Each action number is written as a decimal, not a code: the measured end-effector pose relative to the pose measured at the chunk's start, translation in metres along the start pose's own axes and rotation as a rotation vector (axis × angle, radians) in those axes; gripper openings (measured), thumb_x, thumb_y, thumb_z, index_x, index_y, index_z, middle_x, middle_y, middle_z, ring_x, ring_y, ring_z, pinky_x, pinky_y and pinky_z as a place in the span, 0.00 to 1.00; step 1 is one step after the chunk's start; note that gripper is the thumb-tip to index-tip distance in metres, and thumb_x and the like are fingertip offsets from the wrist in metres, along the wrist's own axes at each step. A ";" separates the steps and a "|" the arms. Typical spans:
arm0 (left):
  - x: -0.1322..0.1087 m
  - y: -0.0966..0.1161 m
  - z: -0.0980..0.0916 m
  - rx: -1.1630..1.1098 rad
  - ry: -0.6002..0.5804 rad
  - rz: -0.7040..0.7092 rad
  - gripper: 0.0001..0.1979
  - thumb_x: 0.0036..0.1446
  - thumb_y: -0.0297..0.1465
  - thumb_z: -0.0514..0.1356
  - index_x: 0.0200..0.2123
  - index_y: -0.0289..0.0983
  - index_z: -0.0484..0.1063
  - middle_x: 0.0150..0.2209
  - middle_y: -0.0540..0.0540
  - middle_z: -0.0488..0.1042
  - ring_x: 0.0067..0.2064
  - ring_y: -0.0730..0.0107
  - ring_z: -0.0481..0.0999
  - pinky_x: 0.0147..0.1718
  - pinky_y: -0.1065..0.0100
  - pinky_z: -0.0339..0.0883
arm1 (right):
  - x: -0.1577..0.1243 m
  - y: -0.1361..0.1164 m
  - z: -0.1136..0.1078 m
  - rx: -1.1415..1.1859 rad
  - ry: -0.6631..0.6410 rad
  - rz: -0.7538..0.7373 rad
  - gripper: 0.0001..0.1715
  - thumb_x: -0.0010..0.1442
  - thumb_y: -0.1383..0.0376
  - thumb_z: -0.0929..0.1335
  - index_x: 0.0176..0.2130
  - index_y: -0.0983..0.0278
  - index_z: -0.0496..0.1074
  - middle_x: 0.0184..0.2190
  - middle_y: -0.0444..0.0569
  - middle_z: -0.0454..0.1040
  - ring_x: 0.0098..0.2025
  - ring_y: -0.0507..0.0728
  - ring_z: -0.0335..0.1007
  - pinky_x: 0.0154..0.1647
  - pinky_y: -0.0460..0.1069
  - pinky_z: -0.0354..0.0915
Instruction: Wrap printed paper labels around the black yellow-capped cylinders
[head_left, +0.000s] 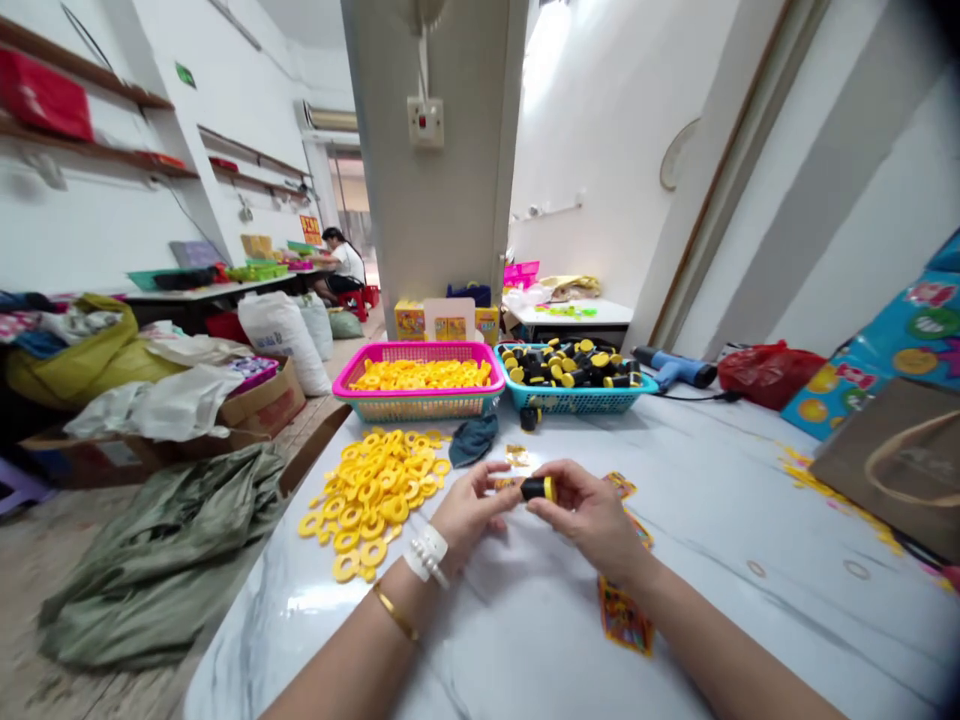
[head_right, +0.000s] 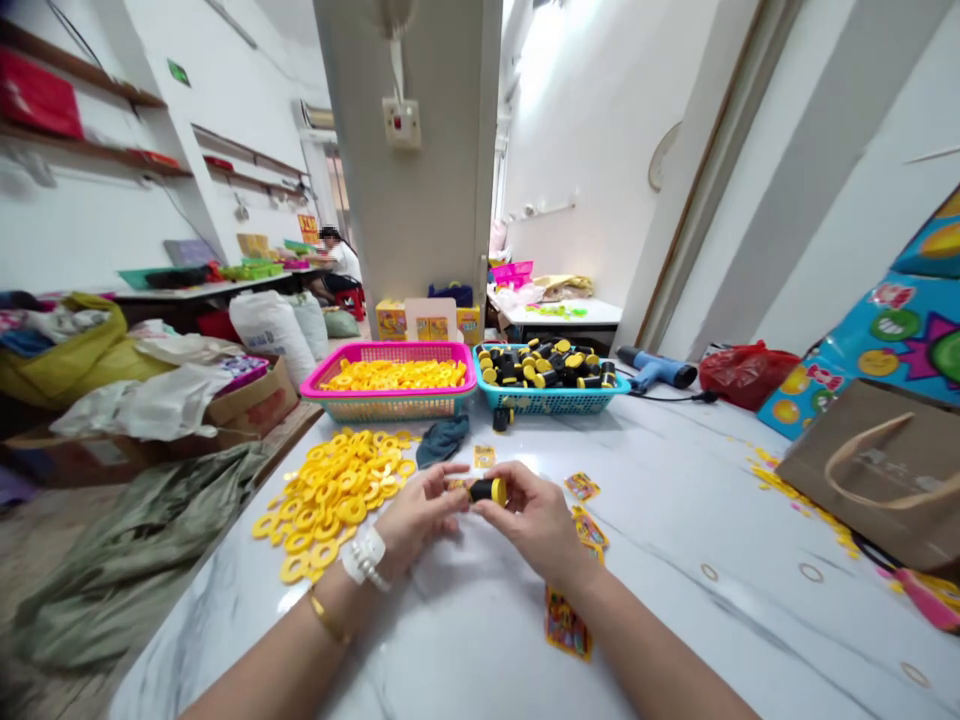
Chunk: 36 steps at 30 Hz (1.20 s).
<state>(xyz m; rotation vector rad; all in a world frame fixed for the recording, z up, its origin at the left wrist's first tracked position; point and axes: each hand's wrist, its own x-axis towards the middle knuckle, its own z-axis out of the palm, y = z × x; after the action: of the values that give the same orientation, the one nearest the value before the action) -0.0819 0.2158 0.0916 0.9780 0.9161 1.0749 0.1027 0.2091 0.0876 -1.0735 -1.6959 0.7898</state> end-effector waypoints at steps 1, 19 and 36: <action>0.000 0.000 -0.001 0.005 -0.077 0.002 0.33 0.37 0.40 0.75 0.45 0.33 0.73 0.34 0.45 0.74 0.31 0.72 0.73 0.24 0.74 0.64 | 0.001 0.000 0.001 0.018 -0.021 -0.013 0.15 0.55 0.60 0.73 0.42 0.61 0.73 0.27 0.41 0.72 0.27 0.52 0.66 0.27 0.46 0.63; 0.004 -0.008 0.006 0.012 -0.179 0.018 0.21 0.45 0.40 0.73 0.38 0.33 0.75 0.29 0.47 0.74 0.24 0.80 0.65 0.23 0.75 0.55 | 0.004 -0.002 0.006 0.029 -0.034 -0.233 0.25 0.49 0.70 0.75 0.47 0.52 0.80 0.36 0.44 0.66 0.33 0.52 0.66 0.30 0.46 0.67; 0.000 0.002 -0.001 0.184 -0.200 0.136 0.22 0.46 0.40 0.72 0.41 0.32 0.76 0.30 0.47 0.76 0.28 0.74 0.72 0.30 0.71 0.65 | -0.003 -0.007 -0.011 -0.093 -0.010 -0.277 0.12 0.57 0.65 0.72 0.43 0.61 0.79 0.38 0.51 0.80 0.37 0.56 0.77 0.39 0.51 0.75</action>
<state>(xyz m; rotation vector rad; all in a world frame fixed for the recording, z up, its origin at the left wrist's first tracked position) -0.0836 0.2169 0.0934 1.2919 0.8022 0.9970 0.1118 0.2041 0.0964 -0.8719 -1.8560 0.5447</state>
